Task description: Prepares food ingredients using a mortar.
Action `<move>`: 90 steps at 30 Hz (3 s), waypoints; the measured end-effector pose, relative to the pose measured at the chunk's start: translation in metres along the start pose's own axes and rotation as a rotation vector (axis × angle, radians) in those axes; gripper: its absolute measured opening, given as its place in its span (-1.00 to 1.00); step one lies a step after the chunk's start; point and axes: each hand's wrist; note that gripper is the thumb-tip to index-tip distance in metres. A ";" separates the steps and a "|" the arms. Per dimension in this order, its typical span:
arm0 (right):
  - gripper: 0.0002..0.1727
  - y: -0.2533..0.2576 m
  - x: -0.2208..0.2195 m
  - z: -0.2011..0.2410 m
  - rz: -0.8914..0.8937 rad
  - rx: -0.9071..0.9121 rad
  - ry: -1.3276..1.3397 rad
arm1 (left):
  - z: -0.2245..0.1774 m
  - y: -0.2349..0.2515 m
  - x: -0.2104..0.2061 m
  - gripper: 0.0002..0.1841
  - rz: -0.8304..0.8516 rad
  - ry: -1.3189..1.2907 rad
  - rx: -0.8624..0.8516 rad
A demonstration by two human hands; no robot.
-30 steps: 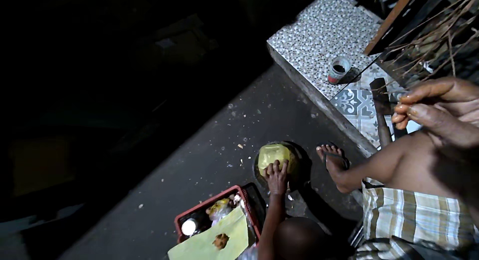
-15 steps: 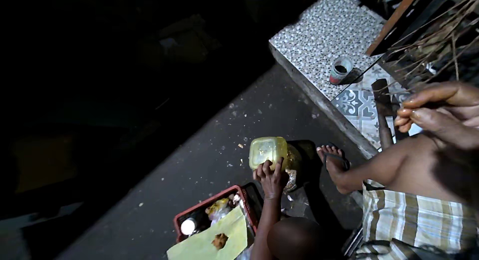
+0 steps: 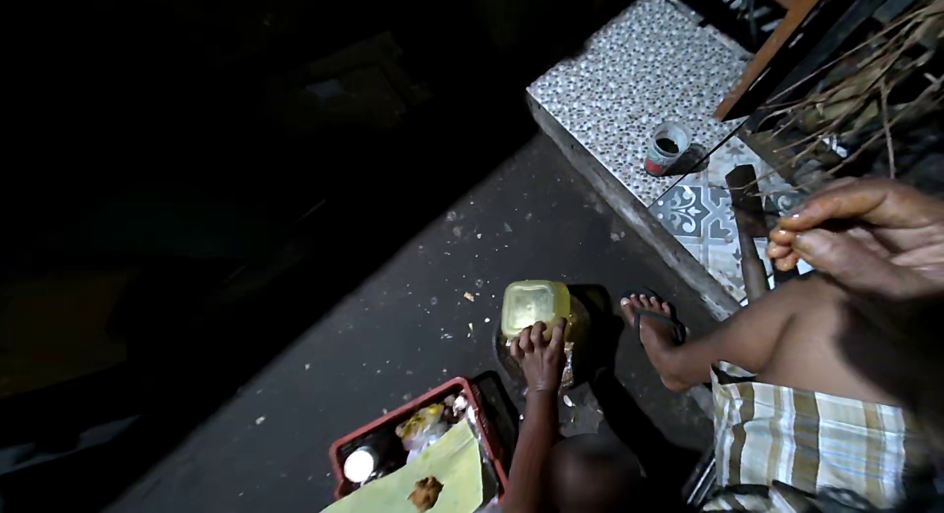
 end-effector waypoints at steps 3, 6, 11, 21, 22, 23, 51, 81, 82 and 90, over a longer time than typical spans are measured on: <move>-0.83 0.002 -0.004 0.003 0.056 -0.009 -0.021 | 0.007 -0.006 -0.014 -0.34 0.168 0.045 -0.114; -0.82 -0.003 0.000 0.006 0.050 -0.040 -0.017 | 0.000 -0.003 -0.004 -0.47 0.022 0.047 -0.054; -0.84 -0.001 -0.004 0.009 0.054 -0.044 -0.029 | 0.004 -0.007 0.008 -0.42 0.213 -0.036 -0.013; -0.80 -0.011 0.019 0.017 -0.190 0.023 0.074 | -0.032 0.087 0.097 -0.29 0.154 -1.479 1.079; -0.80 -0.011 0.022 0.018 -0.219 0.035 0.091 | -0.043 0.089 0.094 -0.36 0.247 -1.573 1.134; -0.79 -0.012 0.025 0.019 -0.249 0.046 0.108 | -0.057 0.092 0.089 -0.40 0.336 -1.630 1.180; -0.74 -0.020 0.006 0.006 0.062 -0.398 0.195 | -0.103 0.113 0.158 -0.40 1.288 -0.842 0.027; -0.73 -0.053 -0.317 -0.252 1.180 -0.348 -0.656 | 0.122 -0.042 0.272 -0.44 0.662 -0.504 0.539; -0.74 -0.050 -0.315 -0.249 1.155 -0.355 -0.634 | 0.123 -0.041 0.272 -0.44 0.652 -0.493 0.534; -0.64 -0.035 -0.299 -0.200 1.107 -0.346 -0.562 | 0.117 -0.042 0.277 -0.45 0.640 -0.510 0.523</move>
Point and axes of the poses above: each hand's wrist, its own y-axis towards the middle knuckle, its own x-axis out of the back of the hand, z = x × y, and after that the axes turned 5 degrees about y, right-handed
